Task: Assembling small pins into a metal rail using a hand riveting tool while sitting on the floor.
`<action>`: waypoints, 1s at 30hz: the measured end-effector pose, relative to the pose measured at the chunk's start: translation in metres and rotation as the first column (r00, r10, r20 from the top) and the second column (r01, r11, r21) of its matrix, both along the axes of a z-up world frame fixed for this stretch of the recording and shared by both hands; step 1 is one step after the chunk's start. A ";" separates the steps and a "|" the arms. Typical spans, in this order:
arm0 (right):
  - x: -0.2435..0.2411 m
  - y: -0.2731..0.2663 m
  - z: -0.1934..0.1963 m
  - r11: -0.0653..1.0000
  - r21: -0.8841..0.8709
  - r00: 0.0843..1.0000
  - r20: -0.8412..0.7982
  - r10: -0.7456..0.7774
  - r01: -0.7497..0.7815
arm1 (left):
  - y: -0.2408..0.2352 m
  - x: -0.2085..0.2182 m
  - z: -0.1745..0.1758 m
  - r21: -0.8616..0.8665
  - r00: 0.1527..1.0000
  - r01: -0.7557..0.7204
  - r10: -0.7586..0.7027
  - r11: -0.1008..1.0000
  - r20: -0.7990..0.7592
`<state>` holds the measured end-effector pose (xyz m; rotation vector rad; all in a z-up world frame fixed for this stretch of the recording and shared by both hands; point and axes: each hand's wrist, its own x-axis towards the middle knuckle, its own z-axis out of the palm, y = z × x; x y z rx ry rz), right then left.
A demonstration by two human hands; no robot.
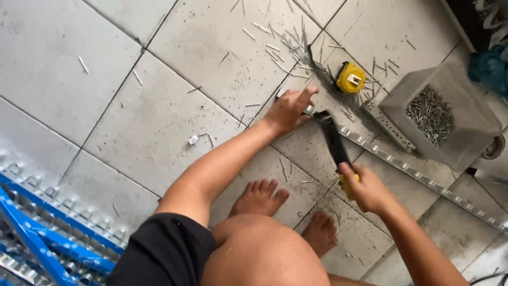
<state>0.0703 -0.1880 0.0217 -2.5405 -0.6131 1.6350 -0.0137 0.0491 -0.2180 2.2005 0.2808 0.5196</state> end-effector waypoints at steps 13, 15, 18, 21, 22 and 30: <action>0.010 0.028 0.033 0.996 -0.082 0.993 -0.103 -0.052 0.044 | 0.002 -0.005 0.031 0.247 0.997 -0.069 0.073 0.967 -0.006; 0.018 0.034 0.031 0.982 -0.174 0.997 -0.041 0.067 -0.073 | -0.005 -0.002 0.013 0.145 1.000 0.014 -0.014 0.989 0.003; 0.007 0.038 0.031 0.987 -0.156 0.999 -0.041 0.025 -0.031 | -0.009 -0.003 0.019 0.110 0.999 -0.026 0.030 0.994 -0.034; -0.003 -0.006 -0.016 0.998 -0.053 0.997 0.063 -0.040 0.044 | 0.003 -0.017 0.057 -0.014 0.926 -0.014 0.018 1.000 0.376; -0.002 0.009 -0.015 0.999 -0.039 0.997 0.067 -0.033 0.036 | -0.001 -0.026 0.070 0.000 0.924 -0.022 0.020 1.000 0.381; -0.020 0.005 -0.036 0.984 0.099 0.982 0.102 -0.156 0.146 | -0.115 0.008 0.145 -0.888 0.969 -0.212 0.028 -0.408 -0.245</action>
